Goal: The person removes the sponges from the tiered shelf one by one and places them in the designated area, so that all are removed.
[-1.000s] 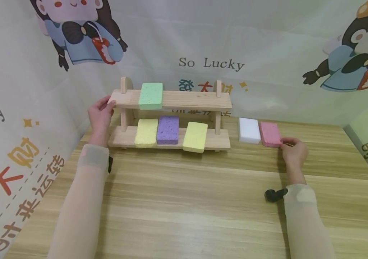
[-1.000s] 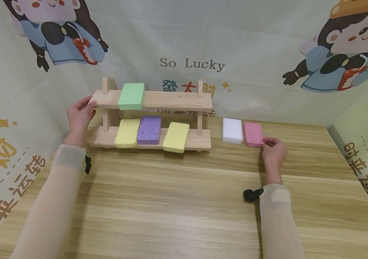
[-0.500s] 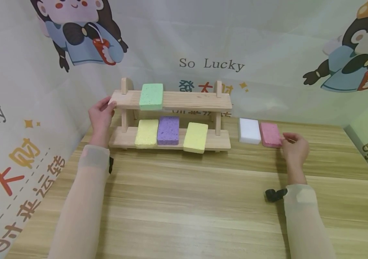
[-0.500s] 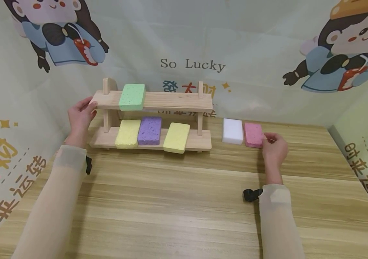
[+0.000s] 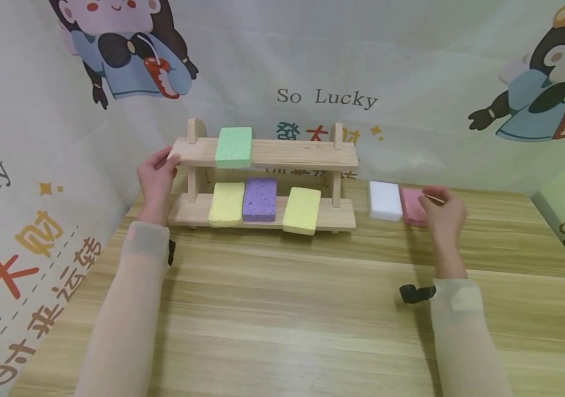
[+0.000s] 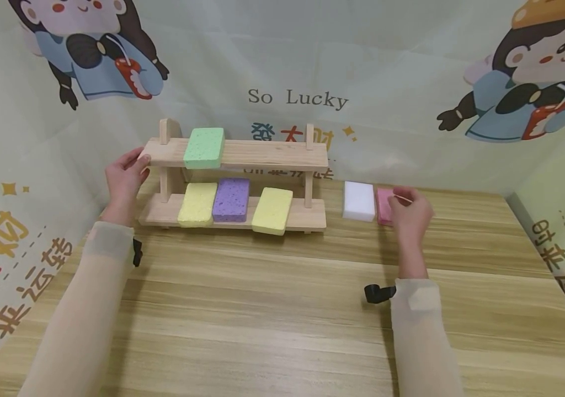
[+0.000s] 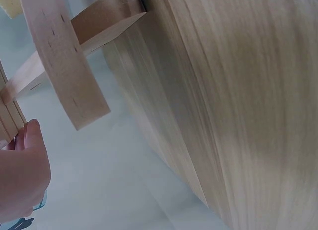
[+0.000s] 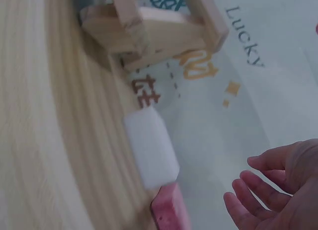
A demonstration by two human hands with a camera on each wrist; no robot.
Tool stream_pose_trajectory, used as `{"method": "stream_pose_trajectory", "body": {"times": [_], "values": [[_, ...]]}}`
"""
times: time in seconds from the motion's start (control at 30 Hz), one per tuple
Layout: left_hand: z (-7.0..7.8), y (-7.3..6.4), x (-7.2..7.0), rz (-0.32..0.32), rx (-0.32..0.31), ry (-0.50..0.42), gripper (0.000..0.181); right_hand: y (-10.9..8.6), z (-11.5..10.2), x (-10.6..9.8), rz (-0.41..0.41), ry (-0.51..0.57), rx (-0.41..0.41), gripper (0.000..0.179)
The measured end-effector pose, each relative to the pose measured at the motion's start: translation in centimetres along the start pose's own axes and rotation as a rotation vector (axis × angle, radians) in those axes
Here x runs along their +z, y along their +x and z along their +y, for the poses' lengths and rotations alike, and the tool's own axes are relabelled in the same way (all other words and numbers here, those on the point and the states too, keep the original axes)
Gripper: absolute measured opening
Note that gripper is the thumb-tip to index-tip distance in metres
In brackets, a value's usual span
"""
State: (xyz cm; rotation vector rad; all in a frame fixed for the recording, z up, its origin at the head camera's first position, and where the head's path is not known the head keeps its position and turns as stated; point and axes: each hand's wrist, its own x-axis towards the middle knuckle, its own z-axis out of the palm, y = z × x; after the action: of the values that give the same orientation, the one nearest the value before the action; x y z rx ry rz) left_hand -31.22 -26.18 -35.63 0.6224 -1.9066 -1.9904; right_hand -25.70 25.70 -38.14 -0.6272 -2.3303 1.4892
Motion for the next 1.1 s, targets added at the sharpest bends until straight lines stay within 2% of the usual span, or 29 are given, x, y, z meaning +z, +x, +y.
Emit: {"method": "stream_pose_trajectory", "body": {"times": [0.17, 0.5, 0.73, 1.1], "values": [[0.2, -0.1, 0.0, -0.002, 0.004, 0.001, 0.045, -0.8, -2.0, 0.8, -0.001, 0.078, -0.081, 0.029], [0.3, -0.1, 0.0, 0.009, 0.021, 0.024, 0.045, -2.2, -5.8, 3.6, -0.054, 0.108, -0.217, 0.027], [0.1, 0.1, -0.1, 0.002, 0.019, 0.014, 0.045, -3.0, -8.2, 6.2, -0.139, 0.150, -0.289, 0.027], [-0.1, 0.0, 0.0, 0.007, 0.012, 0.019, 0.044, -5.0, -11.0, 10.3, -0.276, 0.182, -0.338, 0.027]]}}
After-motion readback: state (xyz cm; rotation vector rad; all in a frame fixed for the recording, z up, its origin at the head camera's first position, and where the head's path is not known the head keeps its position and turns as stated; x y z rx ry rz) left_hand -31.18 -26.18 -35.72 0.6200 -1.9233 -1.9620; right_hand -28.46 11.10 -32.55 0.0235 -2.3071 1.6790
